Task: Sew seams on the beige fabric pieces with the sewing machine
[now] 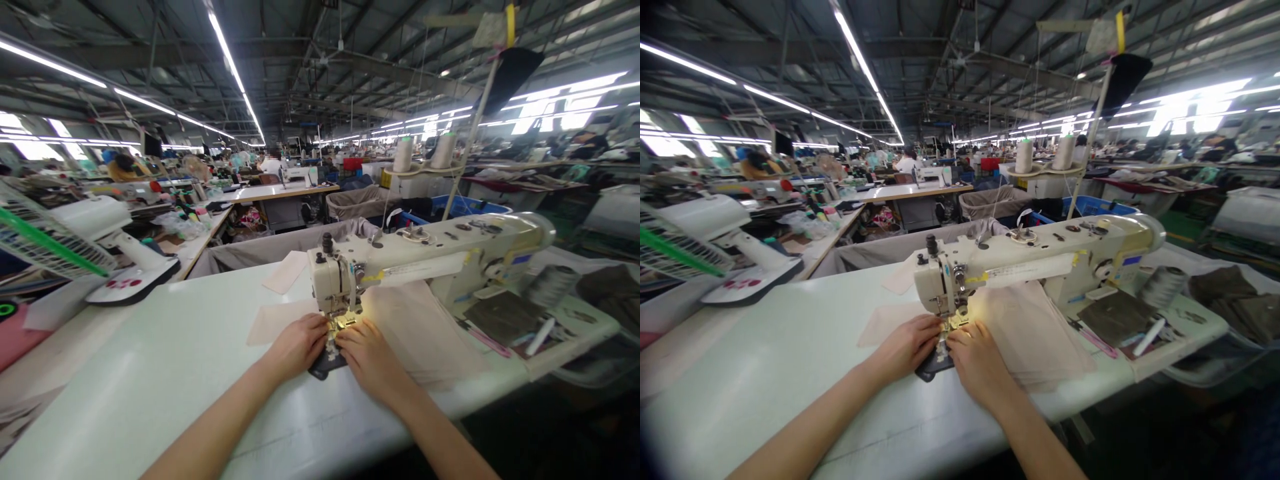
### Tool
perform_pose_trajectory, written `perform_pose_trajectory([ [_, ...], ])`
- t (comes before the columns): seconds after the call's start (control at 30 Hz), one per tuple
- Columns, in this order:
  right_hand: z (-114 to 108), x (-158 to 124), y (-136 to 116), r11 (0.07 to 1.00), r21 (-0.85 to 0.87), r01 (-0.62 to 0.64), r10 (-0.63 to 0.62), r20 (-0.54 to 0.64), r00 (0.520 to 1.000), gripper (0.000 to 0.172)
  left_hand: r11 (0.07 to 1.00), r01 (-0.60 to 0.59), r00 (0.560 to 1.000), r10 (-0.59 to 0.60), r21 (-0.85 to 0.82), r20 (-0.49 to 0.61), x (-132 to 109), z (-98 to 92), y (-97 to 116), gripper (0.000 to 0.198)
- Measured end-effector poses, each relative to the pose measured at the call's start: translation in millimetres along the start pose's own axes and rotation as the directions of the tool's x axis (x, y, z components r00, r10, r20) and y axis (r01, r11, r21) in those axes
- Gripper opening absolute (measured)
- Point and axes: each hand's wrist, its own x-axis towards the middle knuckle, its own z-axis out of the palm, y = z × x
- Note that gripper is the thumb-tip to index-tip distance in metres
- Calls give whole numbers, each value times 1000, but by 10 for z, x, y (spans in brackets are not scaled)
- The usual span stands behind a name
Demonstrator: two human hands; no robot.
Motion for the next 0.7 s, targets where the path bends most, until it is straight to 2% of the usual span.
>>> perform_pose_trajectory([
  [0.3,-18,-184,-69,999,7,-36,35,16,999,26,998,2,1000,0,58,-20,-41,58,-43,34],
  [0.4,-10,-189,-66,999,15,-37,37,20,999,25,995,9,1000,-9,96,7,-51,47,-34,34],
  [0.5,-14,-194,-77,998,31,-46,46,-1,999,25,986,68,996,-77,154,54,-46,-4,86,29],
  [0.6,-39,-212,-123,997,55,-51,51,-10,999,22,975,128,985,-146,181,89,-67,-33,299,21],
  [0.7,-67,-249,-178,996,73,-51,51,4,999,15,988,104,989,-115,115,97,-125,3,479,17],
])
